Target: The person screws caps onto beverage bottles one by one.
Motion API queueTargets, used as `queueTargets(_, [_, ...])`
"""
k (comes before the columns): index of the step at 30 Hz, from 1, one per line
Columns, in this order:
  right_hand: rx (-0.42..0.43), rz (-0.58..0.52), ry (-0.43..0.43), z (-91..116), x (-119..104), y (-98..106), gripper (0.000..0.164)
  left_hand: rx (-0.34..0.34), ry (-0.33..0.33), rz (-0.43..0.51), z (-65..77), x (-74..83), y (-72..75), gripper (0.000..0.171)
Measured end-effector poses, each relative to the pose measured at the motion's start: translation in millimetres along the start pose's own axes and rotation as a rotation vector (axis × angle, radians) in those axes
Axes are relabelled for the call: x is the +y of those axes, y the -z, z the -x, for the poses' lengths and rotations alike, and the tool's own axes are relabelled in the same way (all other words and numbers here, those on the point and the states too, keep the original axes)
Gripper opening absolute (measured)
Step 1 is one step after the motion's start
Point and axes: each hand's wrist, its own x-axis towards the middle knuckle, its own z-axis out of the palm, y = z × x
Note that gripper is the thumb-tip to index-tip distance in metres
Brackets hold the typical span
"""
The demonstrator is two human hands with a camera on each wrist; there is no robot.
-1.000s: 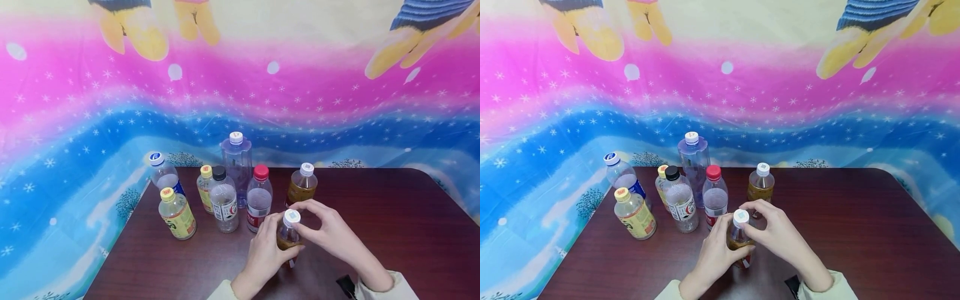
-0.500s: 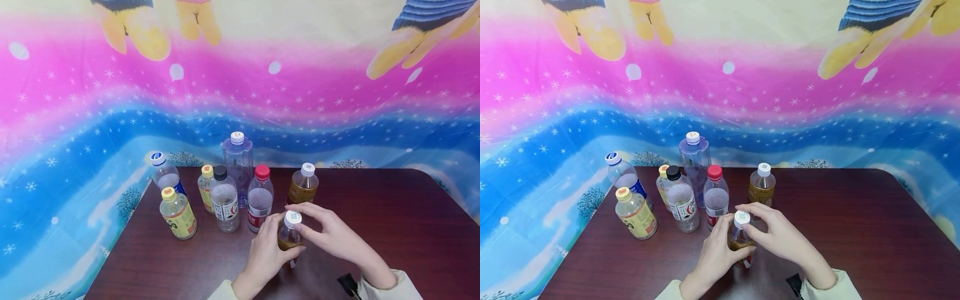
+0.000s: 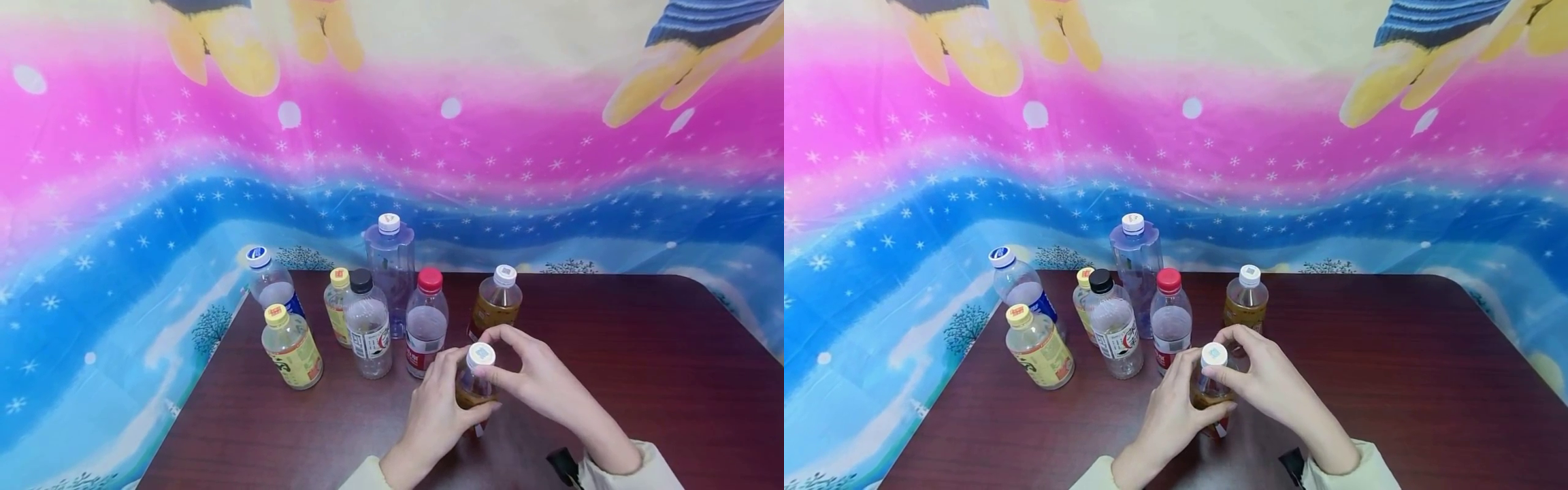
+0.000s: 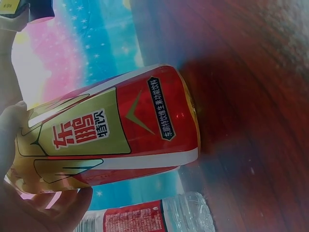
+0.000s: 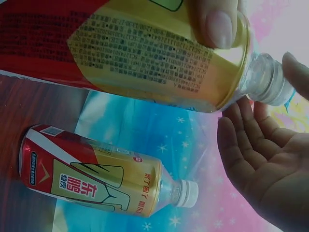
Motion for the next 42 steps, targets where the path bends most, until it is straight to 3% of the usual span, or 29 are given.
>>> queueTargets(3, [-0.008,0.007,0.037,1,1,0,0.037,0.006,-0.007,-0.004,0.4,-0.4,-0.2,0.072])
queueTargets(10, [-0.041,-0.044,0.149,5,9,1,0.028,-0.011,0.001,0.0,1.1,-0.5,0.0,0.073])
queueTargets(19, [0.09,-0.042,0.016,5,3,-10,0.026,-0.028,0.033,0.009,-1.3,0.9,0.4,0.073])
queueTargets(23, [0.105,-0.058,-0.021,5,2,-11,0.028,-0.047,0.049,0.028,-2.4,0.7,1.1,0.073])
queueTargets(30, [0.082,-0.096,0.039,6,7,-11,0.034,-0.062,0.053,0.044,-2.9,-0.1,2.8,0.073])
queueTargets(33, [0.101,-0.111,0.057,7,7,-13,0.033,-0.077,0.067,0.082,-2.4,0.7,3.5,0.072])
queueTargets(36, [0.119,-0.148,0.02,8,6,-14,0.031,-0.104,0.103,0.144,-1.0,1.0,2.8,0.074])
queueTargets(42, [0.143,-0.221,-0.021,11,8,-21,0.033,-0.162,0.197,0.267,4.1,-1.1,1.2,0.089])
